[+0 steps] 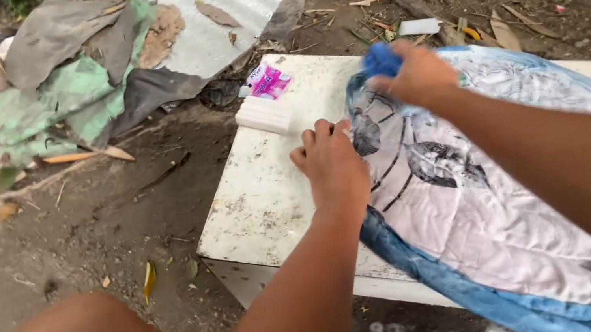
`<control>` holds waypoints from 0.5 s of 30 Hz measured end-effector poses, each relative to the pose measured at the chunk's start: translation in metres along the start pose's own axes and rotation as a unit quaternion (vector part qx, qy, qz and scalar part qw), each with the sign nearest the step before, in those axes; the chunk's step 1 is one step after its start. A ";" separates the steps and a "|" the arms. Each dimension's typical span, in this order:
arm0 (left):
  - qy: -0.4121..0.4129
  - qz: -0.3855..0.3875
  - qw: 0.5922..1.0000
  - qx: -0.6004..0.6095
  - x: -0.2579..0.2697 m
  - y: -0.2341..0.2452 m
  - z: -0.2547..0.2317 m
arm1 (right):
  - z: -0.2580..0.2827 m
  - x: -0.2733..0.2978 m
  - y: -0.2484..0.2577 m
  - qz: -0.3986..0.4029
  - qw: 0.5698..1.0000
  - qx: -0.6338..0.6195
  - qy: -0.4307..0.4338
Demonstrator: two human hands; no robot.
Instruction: Scrubbing a circular piece of cloth with a brush and soapy water on an outdoor table.
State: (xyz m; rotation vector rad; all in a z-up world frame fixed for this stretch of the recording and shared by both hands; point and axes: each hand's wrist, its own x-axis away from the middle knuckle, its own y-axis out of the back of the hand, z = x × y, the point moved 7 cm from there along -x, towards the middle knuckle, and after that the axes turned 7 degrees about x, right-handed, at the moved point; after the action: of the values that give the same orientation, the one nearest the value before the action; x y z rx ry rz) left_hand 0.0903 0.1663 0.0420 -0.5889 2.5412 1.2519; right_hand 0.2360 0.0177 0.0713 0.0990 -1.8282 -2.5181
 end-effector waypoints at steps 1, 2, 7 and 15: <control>0.005 -0.003 1.000 0.001 0.000 -0.001 -0.003 | -0.006 -0.013 -0.003 0.002 1.000 0.003 0.004; 0.005 -0.002 1.000 -0.003 0.001 -0.001 -0.003 | -0.012 -0.025 -0.003 -0.042 0.999 0.033 -0.011; 0.043 0.030 0.998 -0.031 -0.002 -0.001 -0.004 | 0.013 -0.021 -0.024 -0.080 0.996 0.019 -0.039; 0.058 0.049 0.997 -0.003 -0.001 0.009 -0.007 | -0.062 -0.031 -0.005 -0.020 0.995 -0.001 -0.094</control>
State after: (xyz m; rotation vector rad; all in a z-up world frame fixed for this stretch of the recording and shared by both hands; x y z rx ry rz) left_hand 0.0868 0.1656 0.0527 -0.5600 2.6918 1.2919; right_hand 0.2710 -0.0378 0.0488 -0.1083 -1.9063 -2.6375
